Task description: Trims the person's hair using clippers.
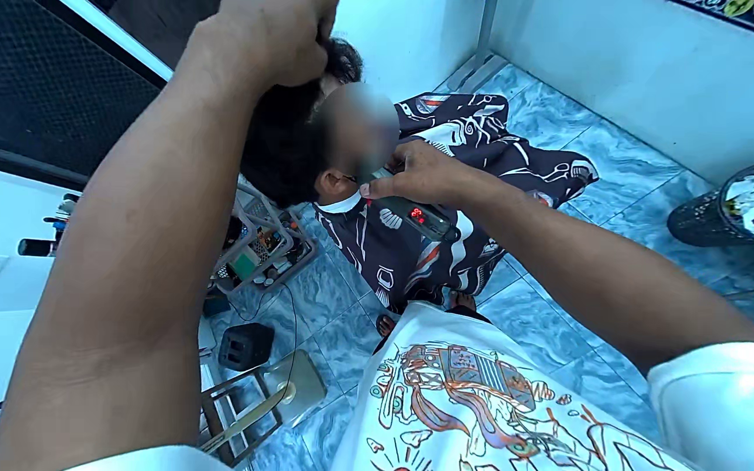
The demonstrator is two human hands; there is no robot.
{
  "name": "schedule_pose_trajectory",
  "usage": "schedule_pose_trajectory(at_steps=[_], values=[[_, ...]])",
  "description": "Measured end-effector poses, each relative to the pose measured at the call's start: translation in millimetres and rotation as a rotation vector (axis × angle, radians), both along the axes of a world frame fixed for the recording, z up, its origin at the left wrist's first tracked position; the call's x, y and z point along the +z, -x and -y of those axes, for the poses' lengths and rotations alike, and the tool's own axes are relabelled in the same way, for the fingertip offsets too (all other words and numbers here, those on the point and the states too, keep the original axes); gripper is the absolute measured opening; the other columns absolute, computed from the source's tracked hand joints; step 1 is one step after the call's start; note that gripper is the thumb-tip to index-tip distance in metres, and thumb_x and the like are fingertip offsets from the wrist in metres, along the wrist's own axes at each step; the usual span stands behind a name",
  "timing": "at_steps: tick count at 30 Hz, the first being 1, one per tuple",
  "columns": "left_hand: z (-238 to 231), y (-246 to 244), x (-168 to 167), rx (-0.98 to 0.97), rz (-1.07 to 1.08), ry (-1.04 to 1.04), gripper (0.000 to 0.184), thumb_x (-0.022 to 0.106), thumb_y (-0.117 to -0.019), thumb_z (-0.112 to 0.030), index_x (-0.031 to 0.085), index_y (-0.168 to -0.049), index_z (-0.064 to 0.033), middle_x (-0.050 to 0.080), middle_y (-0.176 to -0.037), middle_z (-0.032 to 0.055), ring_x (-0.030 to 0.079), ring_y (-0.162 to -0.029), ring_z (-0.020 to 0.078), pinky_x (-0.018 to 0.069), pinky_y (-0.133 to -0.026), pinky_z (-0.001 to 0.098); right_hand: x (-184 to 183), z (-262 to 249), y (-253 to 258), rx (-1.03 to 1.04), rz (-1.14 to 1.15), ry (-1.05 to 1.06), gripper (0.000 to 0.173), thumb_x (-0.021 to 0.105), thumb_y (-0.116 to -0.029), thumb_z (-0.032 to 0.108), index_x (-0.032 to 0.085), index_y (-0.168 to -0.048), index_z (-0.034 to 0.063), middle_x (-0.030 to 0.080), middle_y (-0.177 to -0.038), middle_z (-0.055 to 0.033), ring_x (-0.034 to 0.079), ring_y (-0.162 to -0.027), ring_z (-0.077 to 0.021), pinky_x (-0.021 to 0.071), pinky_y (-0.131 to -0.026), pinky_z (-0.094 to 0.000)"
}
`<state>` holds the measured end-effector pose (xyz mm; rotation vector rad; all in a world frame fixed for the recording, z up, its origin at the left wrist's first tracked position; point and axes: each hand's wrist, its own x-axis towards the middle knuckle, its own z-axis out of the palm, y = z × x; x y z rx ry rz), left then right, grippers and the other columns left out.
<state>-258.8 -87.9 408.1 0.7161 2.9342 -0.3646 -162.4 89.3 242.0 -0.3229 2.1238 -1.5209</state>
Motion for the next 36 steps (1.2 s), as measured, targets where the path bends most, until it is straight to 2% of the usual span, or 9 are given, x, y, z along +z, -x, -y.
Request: schedule_pose_trajectory(at_steps=[6,12,15,17,19,22,25,27,36], values=[[8,20,-16,0.142,0.018,-0.123,0.031,0.057,-0.1013,-0.031,0.07,-0.117,-0.0078,0.069,-0.109,0.0228,0.066,-0.105,0.0426,0.0476,-0.088,0.0696,9,7,5,-0.027,0.033,0.047,0.045,0.081,-0.0856,0.047,0.069,-0.096,0.0054,0.071,-0.081,-0.0083,0.07,-0.07,-0.0164,0.06,-0.065,-0.0376],[-3,-20,-3,0.125,0.0,-0.293,0.061,0.062,-0.0863,-0.073,0.074,-0.101,-0.0159,0.072,-0.095,0.0073,0.069,-0.094,0.0238,0.0523,-0.086,0.059,10,5,3,-0.039,0.078,0.031,0.042,0.081,-0.0861,0.044,0.07,-0.101,0.0057,0.073,-0.085,-0.0094,0.072,-0.072,-0.0189,0.0621,-0.067,-0.0392],[12,-58,17,0.126,-0.073,-0.313,0.058,0.062,-0.0889,-0.069,0.073,-0.107,-0.0147,0.072,-0.099,0.0093,0.069,-0.098,0.0252,0.0522,-0.086,0.0605,15,5,2,-0.037,0.051,0.054,0.039,0.081,-0.0867,0.042,0.069,-0.096,0.006,0.071,-0.083,-0.0083,0.07,-0.07,-0.0171,0.0605,-0.064,-0.0375],[23,-78,13,0.09,-0.107,-0.299,0.066,0.065,-0.088,-0.067,0.066,-0.126,-0.0121,0.069,-0.119,0.0152,0.067,-0.113,0.0305,0.0501,-0.097,0.0631,12,5,2,-0.023,0.01,0.038,0.04,0.082,-0.0853,0.043,0.068,-0.096,0.007,0.07,-0.082,-0.0076,0.069,-0.07,-0.017,0.0597,-0.064,-0.0382],[37,-88,-2,0.098,-0.068,-0.24,0.083,0.061,-0.0868,-0.073,0.048,-0.152,-0.023,0.045,-0.155,0.0164,0.055,-0.134,0.0359,0.0454,-0.106,0.0655,8,4,3,-0.028,0.023,0.019,0.04,0.084,-0.0839,0.042,0.069,-0.094,0.0062,0.071,-0.081,-0.0087,0.069,-0.069,-0.0183,0.0601,-0.064,-0.0391],[57,-83,-25,0.179,-0.06,-0.199,0.089,0.043,-0.0862,-0.086,0.032,-0.161,-0.0398,0.014,-0.173,0.0124,0.032,-0.152,0.0405,0.0376,-0.11,0.0698,12,3,1,-0.034,0.005,-0.003,0.041,0.082,-0.0843,0.044,0.069,-0.091,0.0062,0.069,-0.078,-0.0083,0.068,-0.067,-0.018,0.0583,-0.062,-0.0388],[77,-72,-39,0.124,-0.028,-0.35,0.076,0.038,-0.0963,-0.076,0.036,-0.161,-0.0359,0.026,-0.17,0.0125,0.028,-0.155,0.0316,0.0299,-0.122,0.0581,16,6,1,-0.01,-0.045,0.007,0.043,0.081,-0.0866,0.045,0.068,-0.099,0.006,0.069,-0.081,-0.0077,0.067,-0.069,-0.0169,0.0586,-0.065,-0.0375],[86,-66,-44,0.066,-0.035,-0.41,0.072,0.039,-0.0987,-0.072,0.043,-0.158,-0.0321,0.035,-0.166,0.0126,0.03,-0.155,0.0292,0.0279,-0.124,0.0539,14,7,0,-0.024,-0.033,-0.045,0.042,0.081,-0.0851,0.046,0.068,-0.093,0.0066,0.069,-0.078,-0.0075,0.067,-0.066,-0.0168,0.058,-0.063,-0.038],[91,-54,-47,0.008,-0.074,-0.346,0.079,0.046,-0.0903,-0.08,0.048,-0.154,-0.0333,0.044,-0.16,0.009,0.047,-0.144,0.0267,0.0397,-0.115,0.0559,21,10,0,-0.048,-0.042,-0.043,0.038,0.08,-0.0869,0.044,0.07,-0.09,0.0073,0.07,-0.076,-0.0069,0.068,-0.065,-0.0152,0.0582,-0.06,-0.0358]])
